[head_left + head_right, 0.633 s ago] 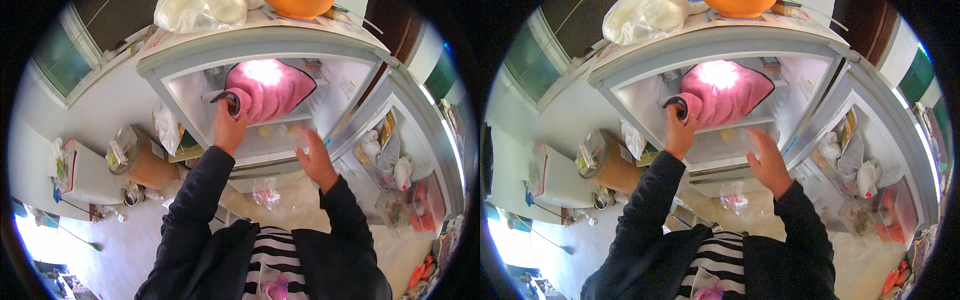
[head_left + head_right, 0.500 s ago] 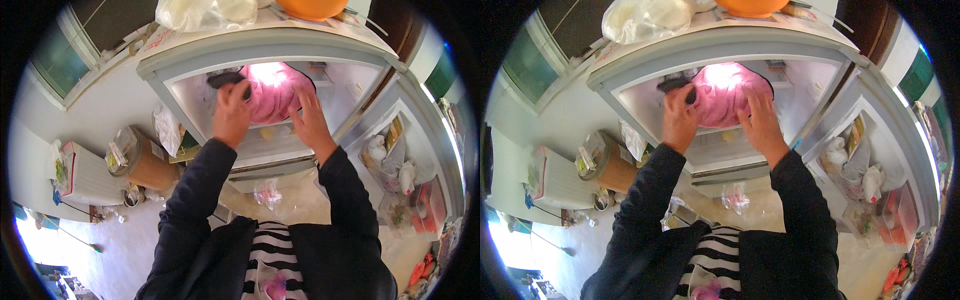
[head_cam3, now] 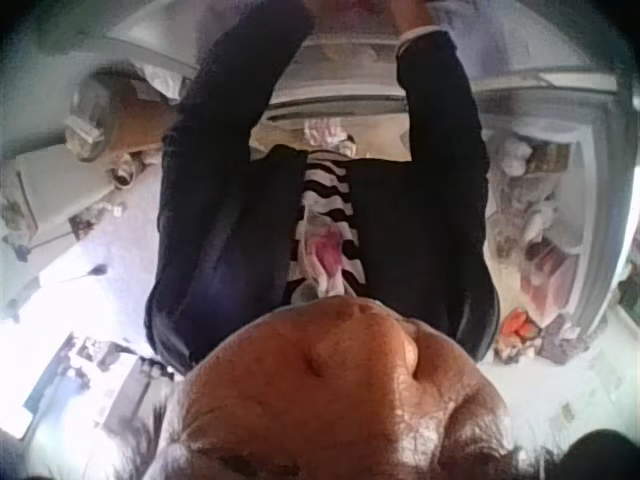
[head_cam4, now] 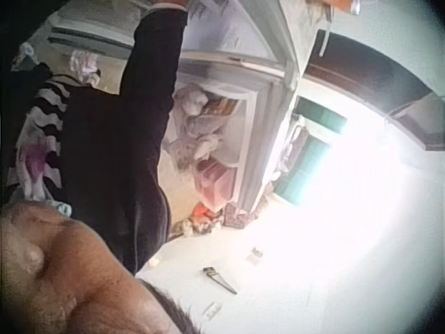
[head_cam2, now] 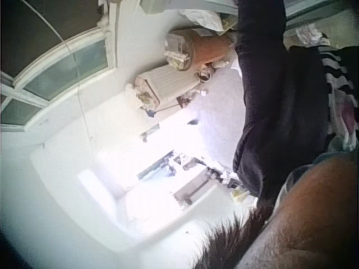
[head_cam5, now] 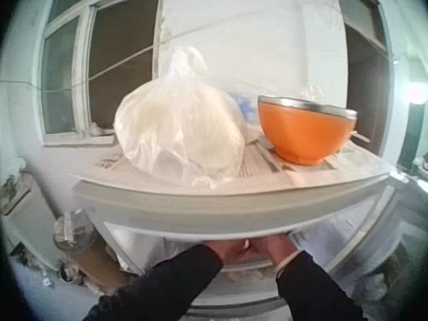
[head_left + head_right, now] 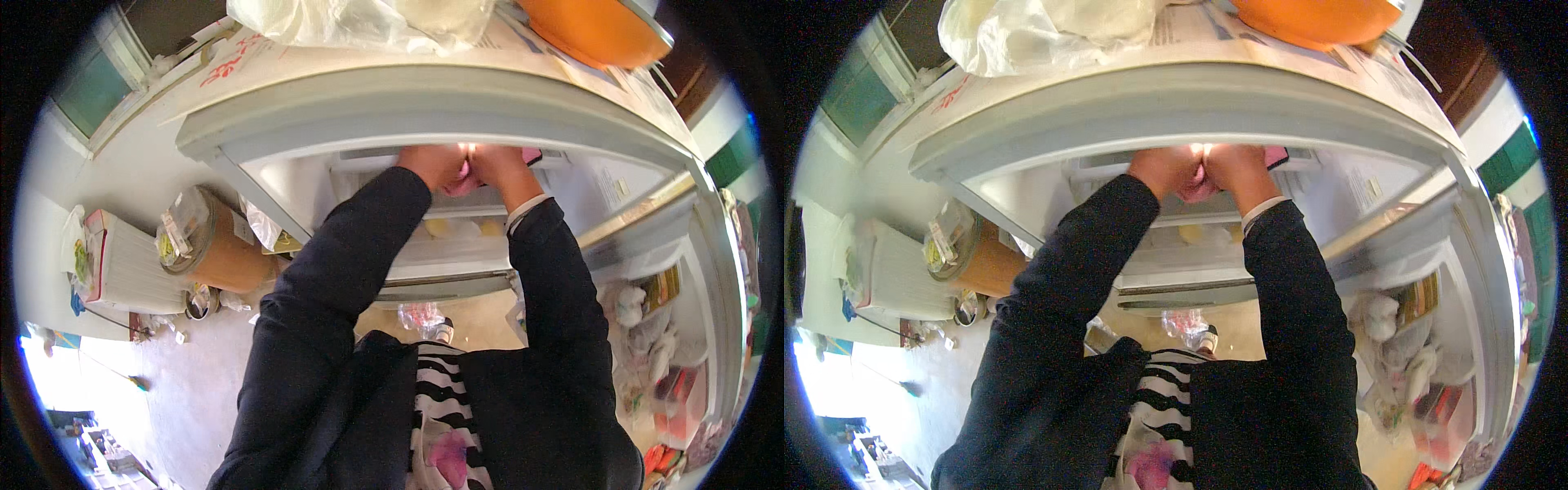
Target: The person washes seaweed in a sink, then cleans the interior and exterior of a refrigerator using a pink cloth. They remove items from the fridge, wipe shelves and door compartments, and place items back inside. The person also handles grapes and places them in the refrigerator.
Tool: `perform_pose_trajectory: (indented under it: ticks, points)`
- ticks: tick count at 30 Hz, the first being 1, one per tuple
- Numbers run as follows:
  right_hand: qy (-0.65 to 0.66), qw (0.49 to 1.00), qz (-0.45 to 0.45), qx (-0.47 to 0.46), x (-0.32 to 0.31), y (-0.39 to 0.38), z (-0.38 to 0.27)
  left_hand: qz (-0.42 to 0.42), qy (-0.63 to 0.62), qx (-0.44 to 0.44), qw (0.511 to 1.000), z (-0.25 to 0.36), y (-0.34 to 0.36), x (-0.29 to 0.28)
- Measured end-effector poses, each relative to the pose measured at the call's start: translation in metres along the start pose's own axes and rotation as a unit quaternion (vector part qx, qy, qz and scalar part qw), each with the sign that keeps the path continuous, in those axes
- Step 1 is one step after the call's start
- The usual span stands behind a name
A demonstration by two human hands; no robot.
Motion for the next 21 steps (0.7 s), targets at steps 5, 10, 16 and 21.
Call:
perform_pose_trajectory:
  ticks: [5,10,16,21]
  points:
    - [-0.01,0.994,-0.11,-0.009,0.015,0.015,0.014,0.016,-0.004,-0.052,0.999,-0.033,0.027,0.024]
    - [-0.014,0.998,-0.055,-0.005,0.008,0.016,0.025,0.058,-0.007,-0.076,0.995,-0.067,0.05,0.044]
    - [-0.003,0.999,-0.046,-0.017,0.021,0.029,0.027,0.189,0.005,-0.033,0.981,-0.036,0.023,0.028]
    - [-0.142,0.979,-0.043,-0.141,0.026,-0.02,-0.006,0.032,0.106,0.047,0.993,-0.001,-0.013,0.003]
Point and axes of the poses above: each hand's wrist, its own y-axis towards the middle knuckle, its own x-axis out of the palm, z = x × y, the point moved 10 cm from there along y, towards the middle knuckle, and after that the axes turned 3 degrees about -x, right-handed, at the moved point
